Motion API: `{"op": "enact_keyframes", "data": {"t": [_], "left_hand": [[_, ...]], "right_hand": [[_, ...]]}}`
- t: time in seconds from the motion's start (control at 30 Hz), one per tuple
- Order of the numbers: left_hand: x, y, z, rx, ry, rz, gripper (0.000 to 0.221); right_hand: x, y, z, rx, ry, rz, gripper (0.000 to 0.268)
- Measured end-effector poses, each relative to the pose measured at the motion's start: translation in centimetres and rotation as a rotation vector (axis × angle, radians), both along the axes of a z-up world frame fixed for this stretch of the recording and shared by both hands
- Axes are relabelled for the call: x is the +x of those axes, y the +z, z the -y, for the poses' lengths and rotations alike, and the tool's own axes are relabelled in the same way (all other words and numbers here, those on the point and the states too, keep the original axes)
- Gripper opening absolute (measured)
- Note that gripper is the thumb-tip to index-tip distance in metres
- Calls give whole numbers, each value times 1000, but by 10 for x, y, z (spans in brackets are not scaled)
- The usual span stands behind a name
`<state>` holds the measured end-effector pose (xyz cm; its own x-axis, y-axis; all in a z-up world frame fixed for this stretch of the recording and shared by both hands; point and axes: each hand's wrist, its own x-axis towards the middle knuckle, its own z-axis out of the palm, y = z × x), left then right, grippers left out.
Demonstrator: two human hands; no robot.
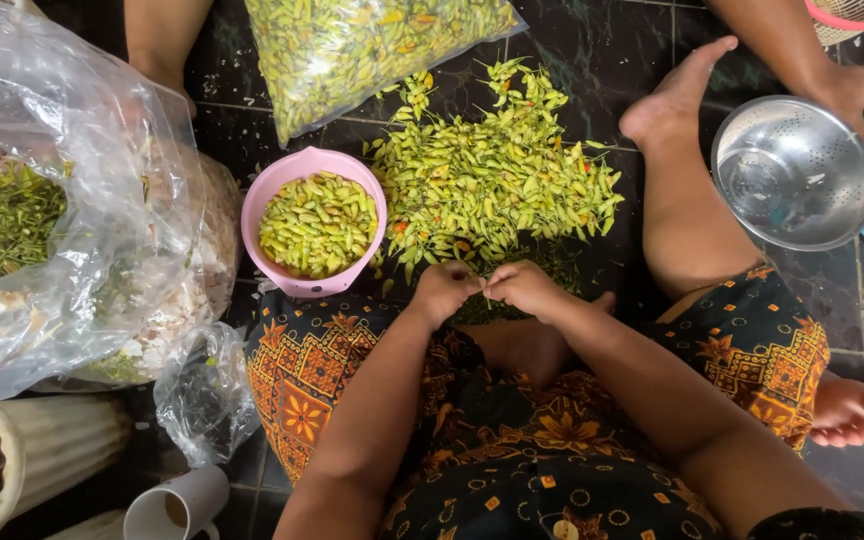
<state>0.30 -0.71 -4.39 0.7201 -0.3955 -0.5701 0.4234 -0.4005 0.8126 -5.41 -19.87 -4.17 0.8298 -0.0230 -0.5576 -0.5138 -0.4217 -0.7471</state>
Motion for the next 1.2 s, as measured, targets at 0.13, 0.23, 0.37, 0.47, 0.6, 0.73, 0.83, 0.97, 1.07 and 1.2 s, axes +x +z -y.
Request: {"op": "enact_keyframes", "data": {"t": [0.13,0.23,0.37,0.47,0.6,0.73,0.83,0.97,1.07,1.2], "left_hand": [[-14,16,2,60,-31,118,31],[-13,21,3,95,8,165,23],[-9,36,0,105,112,195,27],[0,38,-6,5,280,78,27],[12,24,-6,-232,562,-274,37],[15,35,-8,-221,574,-367,31],[16,17,-11,-209,560,-347,30],[7,1,-4,-66,375,-220,62],[3,10,2,-8,278,-188,57],[-3,11,1,229,29,152,28]], "right_hand": [[1,15,-15,-52,-2,47,23],[8,63,-35,-233,98,-27,34],[24,-1,-12,-406,177,-5,32],[39,-2,-10,-474,227,112,30],[52,5,-19,-621,459,297,27],[57,-22,-13,-760,521,366,21],[52,-11,-11,-708,486,377,19],[36,32,-18,-439,428,279,24],[26,29,-16,-313,403,162,31],[14,24,-16,-305,365,-18,39]]}}
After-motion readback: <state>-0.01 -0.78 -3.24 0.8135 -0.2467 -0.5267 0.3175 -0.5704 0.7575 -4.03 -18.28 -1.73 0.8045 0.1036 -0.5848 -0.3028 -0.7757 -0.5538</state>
